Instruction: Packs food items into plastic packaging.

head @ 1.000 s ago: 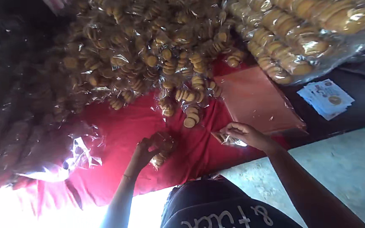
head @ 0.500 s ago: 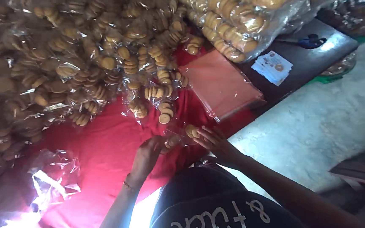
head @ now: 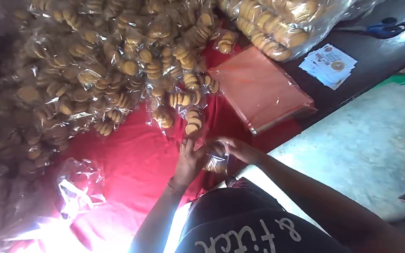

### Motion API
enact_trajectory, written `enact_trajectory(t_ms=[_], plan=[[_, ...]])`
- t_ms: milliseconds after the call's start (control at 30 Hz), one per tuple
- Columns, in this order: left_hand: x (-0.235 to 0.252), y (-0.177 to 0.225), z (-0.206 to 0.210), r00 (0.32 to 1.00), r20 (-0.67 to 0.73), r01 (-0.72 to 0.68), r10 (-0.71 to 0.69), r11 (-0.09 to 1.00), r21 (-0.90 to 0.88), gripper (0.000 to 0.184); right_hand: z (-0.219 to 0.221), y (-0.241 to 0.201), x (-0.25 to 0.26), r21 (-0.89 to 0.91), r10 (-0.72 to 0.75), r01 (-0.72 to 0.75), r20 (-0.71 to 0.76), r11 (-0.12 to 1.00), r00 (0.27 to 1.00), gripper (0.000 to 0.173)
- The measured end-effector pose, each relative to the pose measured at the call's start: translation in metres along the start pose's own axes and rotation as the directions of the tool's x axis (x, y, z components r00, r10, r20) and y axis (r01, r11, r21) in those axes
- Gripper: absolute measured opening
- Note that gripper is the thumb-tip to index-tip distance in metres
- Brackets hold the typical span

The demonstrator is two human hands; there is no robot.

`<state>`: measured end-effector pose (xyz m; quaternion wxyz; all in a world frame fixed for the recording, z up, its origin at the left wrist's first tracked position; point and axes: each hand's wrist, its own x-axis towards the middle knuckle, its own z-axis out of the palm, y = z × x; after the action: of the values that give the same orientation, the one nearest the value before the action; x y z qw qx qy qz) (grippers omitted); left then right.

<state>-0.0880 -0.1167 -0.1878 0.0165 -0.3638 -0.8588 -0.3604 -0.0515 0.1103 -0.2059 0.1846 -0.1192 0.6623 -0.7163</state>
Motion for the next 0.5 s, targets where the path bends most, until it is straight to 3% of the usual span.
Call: enact_trajectory(t_ms=[67,167,267,300,333,400,467,500], plan=[[-0.01,0.004,0.017,0.992,-0.113,0.047,-0.058,0.994,-0.099,0.012,0.015,0.018,-0.016,0.12,-0.072,0.072,0.0,0.99,0.997,0.084],[-0.013,0.024,0.033,0.977,-0.209,-0.009,-0.046,0.966,-0.258,0.021,0.048,0.031,-0.036,0.066,-0.14,0.17,-0.326,0.983,0.935,0.077],[0.019,0.03,0.015,0.99,-0.129,0.008,-0.051,0.951,-0.308,0.062,0.037,0.028,-0.045,-0.18,-0.266,0.206,-0.434,0.962,0.861,0.071],[0.034,0.027,0.007,0.986,-0.08,0.122,-0.146,0.961,-0.249,0.067,0.025,0.031,-0.049,-0.345,-0.323,0.181,-0.414,0.921,0.851,0.068],[0.052,0.023,0.002,0.957,0.003,0.286,-0.289,0.949,-0.134,0.059,0.012,0.037,-0.051,-0.513,-0.383,0.152,-0.383,0.845,0.84,0.064],[0.087,0.009,0.005,0.816,0.181,0.511,-0.548,0.832,0.214,0.066,-0.007,0.049,-0.053,-0.674,-0.432,0.118,-0.32,0.73,0.843,0.058],[0.108,-0.006,0.022,0.722,0.196,0.535,-0.664,0.715,0.451,0.082,-0.014,0.051,-0.056,-0.678,-0.429,0.136,-0.286,0.723,0.857,0.053],[0.112,-0.012,0.028,0.724,0.154,0.542,-0.673,0.692,0.478,0.078,-0.014,0.051,-0.057,-0.662,-0.431,0.153,-0.279,0.734,0.858,0.052]])
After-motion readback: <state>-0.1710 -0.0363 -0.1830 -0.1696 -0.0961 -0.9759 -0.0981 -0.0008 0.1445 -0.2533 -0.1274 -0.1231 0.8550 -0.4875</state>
